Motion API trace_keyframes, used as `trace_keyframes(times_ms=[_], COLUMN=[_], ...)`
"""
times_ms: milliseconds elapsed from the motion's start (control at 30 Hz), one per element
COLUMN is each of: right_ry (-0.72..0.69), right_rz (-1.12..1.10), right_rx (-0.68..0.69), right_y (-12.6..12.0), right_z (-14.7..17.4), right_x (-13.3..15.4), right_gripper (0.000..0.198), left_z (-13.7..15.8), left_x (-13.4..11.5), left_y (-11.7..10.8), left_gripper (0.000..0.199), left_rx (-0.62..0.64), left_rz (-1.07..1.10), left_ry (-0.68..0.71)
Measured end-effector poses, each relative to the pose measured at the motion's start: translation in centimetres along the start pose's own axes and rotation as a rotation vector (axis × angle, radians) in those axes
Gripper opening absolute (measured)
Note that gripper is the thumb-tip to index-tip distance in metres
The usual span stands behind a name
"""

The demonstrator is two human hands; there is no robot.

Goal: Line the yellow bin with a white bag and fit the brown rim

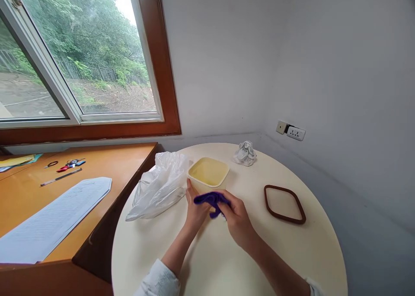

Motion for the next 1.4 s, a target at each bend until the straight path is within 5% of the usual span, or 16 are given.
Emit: trace_keyframes(times_ms=[233, 433, 600, 767, 900, 1100, 1233, 1400], right_ry=[0.277, 0.408, 0.515, 0.646, 0.656, 0.574, 0.505, 0.375], right_rz=[-0.152, 0.091, 0.569, 1.042, 1.145, 1.097, 1.034, 0.964], right_rx=[-0.174, -0.091, -0.174, -0.04, 0.035, 0.059, 0.043, 0.053], right_y=[-4.9, -9.3, -14.1, -16.6, -16.8, -15.2, -13.2, -9.2], right_z=[-0.6, 0.3, 3.0, 5.4, 5.7, 5.2, 5.1, 5.2], right_x=[-3.2, -5.7, -9.6, -13.4, -14.5, -13.5, -12.4, -10.6], right_gripper=[0.024, 0.025, 0.043, 0.034, 0.026, 0.022, 0.021, 0.019], left_z=[-0.4, -0.5, -0.3, 0.1, 0.3, 1.5, 2.2, 2.2], left_x=[-0.2, 0.4, 0.8, 0.3, 0.1, 0.3, 0.6, 2.4], left_y=[-0.4, -0.6, -0.8, -0.9, 0.1, 2.7, 4.3, 4.8], left_gripper=[0.109, 0.073, 0.077, 0.053, 0.022, 0.015, 0.037, 0.041], left_rx=[-0.066, -0.066, -0.117, -0.175, -0.054, 0.228, 0.39, 0.345], left_rz=[-0.166, -0.217, -0.229, -0.179, -0.228, -0.241, -0.183, 0.042], left_ry=[0.066, 0.062, 0.051, 0.064, 0.096, 0.106, 0.025, -0.185])
Point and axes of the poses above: each hand's wrist, its own z-axis away from the middle knuckle, its own y-axis out of the palm, x = y × z, the point moved 7 cm from there along -z, towards the middle knuckle, and after that the axes turned 13 degrees about z, right-handed, at the moved point
